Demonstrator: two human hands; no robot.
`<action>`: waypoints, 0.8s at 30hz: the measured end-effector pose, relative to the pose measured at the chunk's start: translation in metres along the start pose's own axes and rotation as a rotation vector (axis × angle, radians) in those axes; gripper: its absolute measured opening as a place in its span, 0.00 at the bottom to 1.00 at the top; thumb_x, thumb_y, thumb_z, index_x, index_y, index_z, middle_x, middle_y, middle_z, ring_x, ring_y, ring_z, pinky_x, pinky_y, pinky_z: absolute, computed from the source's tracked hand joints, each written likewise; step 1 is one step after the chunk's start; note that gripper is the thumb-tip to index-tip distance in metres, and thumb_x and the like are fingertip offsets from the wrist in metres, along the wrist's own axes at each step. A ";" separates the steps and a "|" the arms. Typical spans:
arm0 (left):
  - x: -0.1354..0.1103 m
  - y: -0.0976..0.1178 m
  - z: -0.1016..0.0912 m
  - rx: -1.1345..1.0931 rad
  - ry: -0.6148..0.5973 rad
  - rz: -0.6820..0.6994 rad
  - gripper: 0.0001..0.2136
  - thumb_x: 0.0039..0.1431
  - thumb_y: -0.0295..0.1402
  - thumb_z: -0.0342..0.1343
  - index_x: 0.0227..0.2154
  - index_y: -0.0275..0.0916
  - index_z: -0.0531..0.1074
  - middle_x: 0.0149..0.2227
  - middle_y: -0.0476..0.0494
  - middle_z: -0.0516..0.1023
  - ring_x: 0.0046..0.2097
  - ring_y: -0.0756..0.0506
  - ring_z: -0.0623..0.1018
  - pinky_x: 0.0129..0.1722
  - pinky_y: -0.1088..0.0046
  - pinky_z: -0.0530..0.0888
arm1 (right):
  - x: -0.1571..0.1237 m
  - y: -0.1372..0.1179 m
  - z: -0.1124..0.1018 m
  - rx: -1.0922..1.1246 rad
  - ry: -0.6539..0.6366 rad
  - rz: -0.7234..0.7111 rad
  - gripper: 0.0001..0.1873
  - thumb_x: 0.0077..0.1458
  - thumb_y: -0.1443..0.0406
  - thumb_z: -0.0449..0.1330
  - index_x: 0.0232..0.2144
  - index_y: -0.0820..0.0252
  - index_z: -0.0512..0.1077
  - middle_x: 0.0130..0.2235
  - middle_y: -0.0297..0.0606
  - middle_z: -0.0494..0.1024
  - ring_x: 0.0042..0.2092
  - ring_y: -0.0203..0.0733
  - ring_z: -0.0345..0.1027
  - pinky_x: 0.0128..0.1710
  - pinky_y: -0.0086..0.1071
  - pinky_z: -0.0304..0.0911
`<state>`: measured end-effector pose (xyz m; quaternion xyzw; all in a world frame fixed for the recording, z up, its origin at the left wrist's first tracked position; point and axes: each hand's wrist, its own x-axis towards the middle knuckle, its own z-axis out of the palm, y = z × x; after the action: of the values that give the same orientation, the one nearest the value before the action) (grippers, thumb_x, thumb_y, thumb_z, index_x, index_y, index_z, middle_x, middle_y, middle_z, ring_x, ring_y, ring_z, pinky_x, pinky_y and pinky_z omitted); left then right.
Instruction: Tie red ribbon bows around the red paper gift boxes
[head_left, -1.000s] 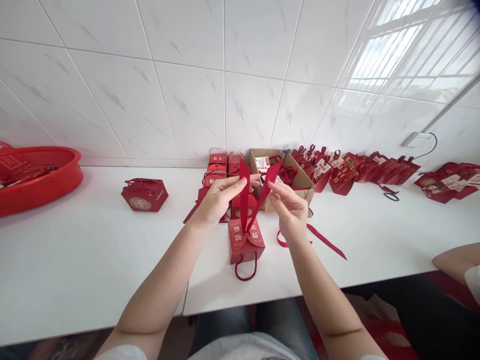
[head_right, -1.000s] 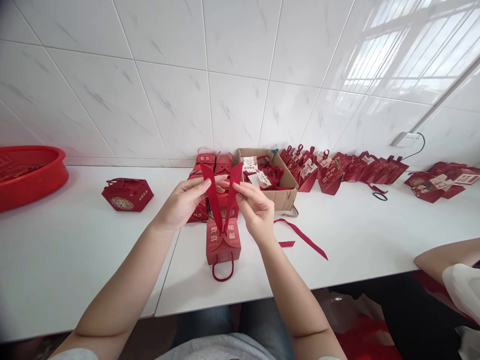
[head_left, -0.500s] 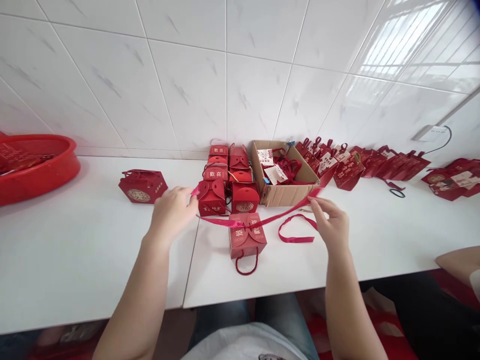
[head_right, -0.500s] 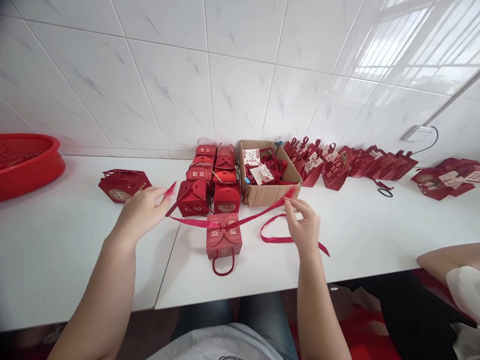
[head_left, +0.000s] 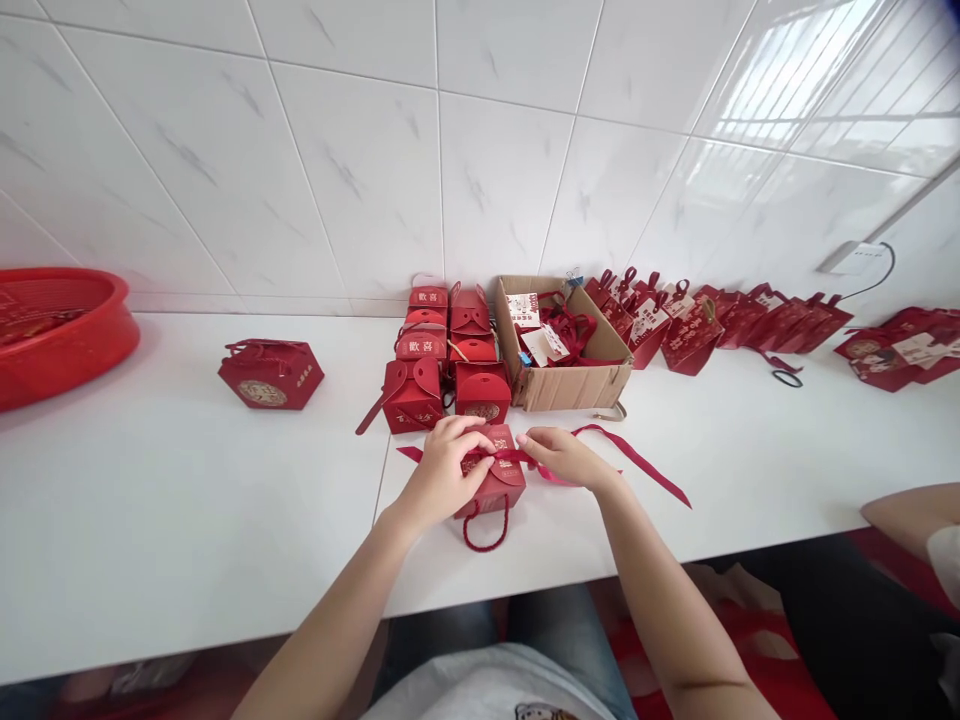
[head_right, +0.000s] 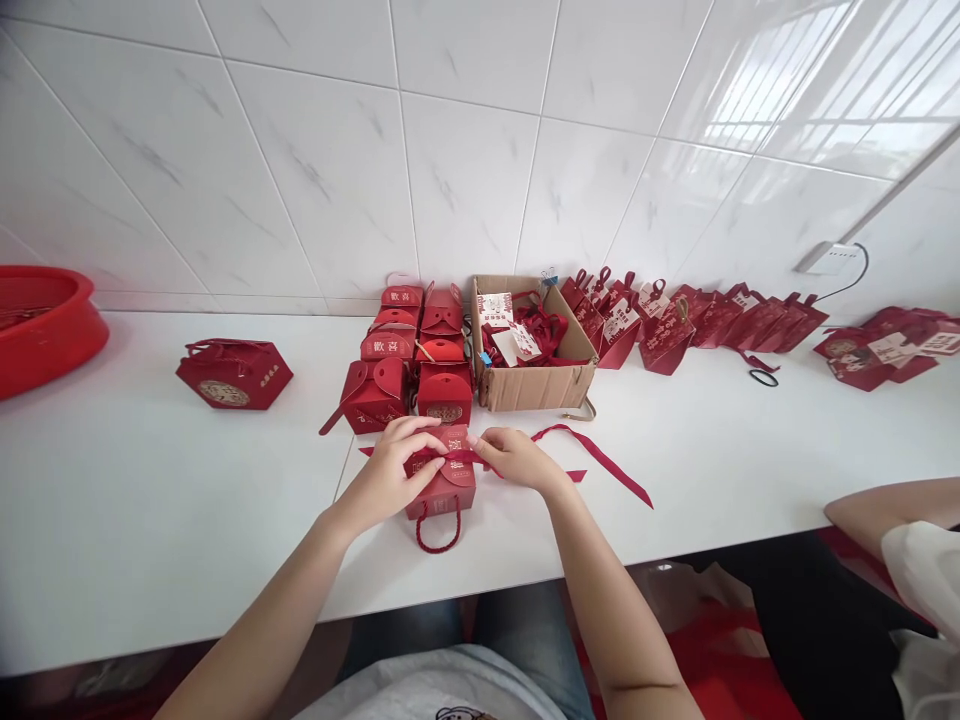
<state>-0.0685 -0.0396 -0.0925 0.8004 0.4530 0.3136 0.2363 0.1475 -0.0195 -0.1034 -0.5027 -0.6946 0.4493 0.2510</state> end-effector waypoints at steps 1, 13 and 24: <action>0.000 -0.002 0.000 -0.004 -0.008 -0.007 0.05 0.58 0.31 0.52 0.33 0.42 0.73 0.52 0.42 0.69 0.57 0.38 0.64 0.57 0.50 0.63 | 0.000 -0.001 -0.003 0.016 -0.057 0.012 0.27 0.56 0.45 0.51 0.20 0.61 0.68 0.21 0.32 0.67 0.22 0.32 0.56 0.22 0.28 0.52; -0.001 0.009 -0.004 -0.024 0.047 0.084 0.09 0.54 0.30 0.55 0.38 0.41 0.64 0.42 0.41 0.70 0.47 0.40 0.68 0.49 0.58 0.68 | -0.003 -0.020 -0.008 0.552 -0.283 -0.171 0.14 0.52 0.58 0.63 0.40 0.60 0.75 0.31 0.35 0.76 0.34 0.36 0.69 0.40 0.33 0.65; 0.006 0.010 0.000 -0.194 0.203 -0.056 0.08 0.58 0.38 0.55 0.28 0.40 0.70 0.31 0.46 0.76 0.36 0.45 0.75 0.39 0.67 0.72 | -0.003 -0.021 0.014 0.599 -0.135 -0.153 0.14 0.52 0.59 0.63 0.39 0.58 0.66 0.27 0.31 0.75 0.30 0.35 0.70 0.33 0.32 0.66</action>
<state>-0.0604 -0.0394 -0.0841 0.7252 0.4641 0.4284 0.2741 0.1272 -0.0292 -0.0917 -0.3216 -0.5823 0.6462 0.3741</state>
